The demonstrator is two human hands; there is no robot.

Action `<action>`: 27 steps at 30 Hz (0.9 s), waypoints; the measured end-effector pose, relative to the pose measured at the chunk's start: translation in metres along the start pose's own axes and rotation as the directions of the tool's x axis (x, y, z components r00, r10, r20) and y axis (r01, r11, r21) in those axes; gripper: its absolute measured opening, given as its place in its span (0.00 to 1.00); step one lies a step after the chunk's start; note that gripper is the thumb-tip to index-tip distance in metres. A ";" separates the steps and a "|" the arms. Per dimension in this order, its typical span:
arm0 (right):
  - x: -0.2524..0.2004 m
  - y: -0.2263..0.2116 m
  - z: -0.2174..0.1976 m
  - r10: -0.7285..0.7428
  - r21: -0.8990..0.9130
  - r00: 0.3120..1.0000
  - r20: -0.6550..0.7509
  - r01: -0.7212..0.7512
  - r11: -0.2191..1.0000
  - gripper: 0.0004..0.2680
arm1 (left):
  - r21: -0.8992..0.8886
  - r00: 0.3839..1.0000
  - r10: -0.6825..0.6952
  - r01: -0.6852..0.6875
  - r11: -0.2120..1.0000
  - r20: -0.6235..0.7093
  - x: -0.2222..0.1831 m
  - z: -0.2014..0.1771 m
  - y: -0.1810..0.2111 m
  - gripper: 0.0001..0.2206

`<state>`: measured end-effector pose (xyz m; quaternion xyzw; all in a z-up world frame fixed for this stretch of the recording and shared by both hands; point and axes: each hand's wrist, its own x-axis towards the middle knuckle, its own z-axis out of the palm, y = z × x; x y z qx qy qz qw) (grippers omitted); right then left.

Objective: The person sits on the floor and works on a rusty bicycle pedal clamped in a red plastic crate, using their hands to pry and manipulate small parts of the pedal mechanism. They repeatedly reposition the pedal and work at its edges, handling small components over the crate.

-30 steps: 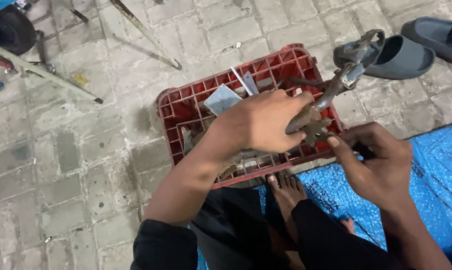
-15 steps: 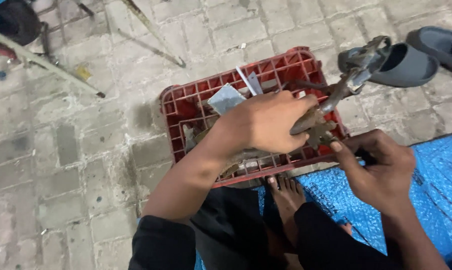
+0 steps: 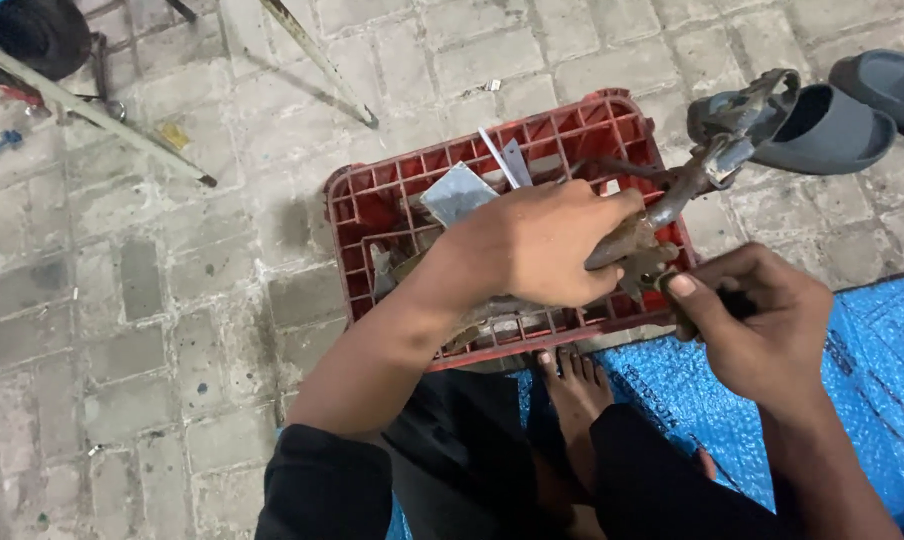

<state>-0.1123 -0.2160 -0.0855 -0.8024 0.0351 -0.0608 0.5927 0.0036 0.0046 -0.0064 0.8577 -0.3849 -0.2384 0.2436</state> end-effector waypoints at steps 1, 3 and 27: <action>0.003 -0.002 0.002 -0.016 0.016 1.000 -0.002 0.016 1.000 0.05 | 0.013 1.000 0.007 -0.007 1.000 -0.009 0.001 0.001 -0.001 0.12; 0.004 -0.004 0.004 -0.029 0.033 0.999 -0.013 0.030 0.999 0.04 | 0.028 1.000 0.021 -0.020 0.999 -0.012 0.001 0.004 -0.001 0.13; 0.012 0.010 -0.011 -0.006 0.264 0.988 0.154 -0.035 0.964 0.04 | 0.076 0.923 0.250 -0.239 0.968 -0.291 0.005 0.025 -0.022 0.24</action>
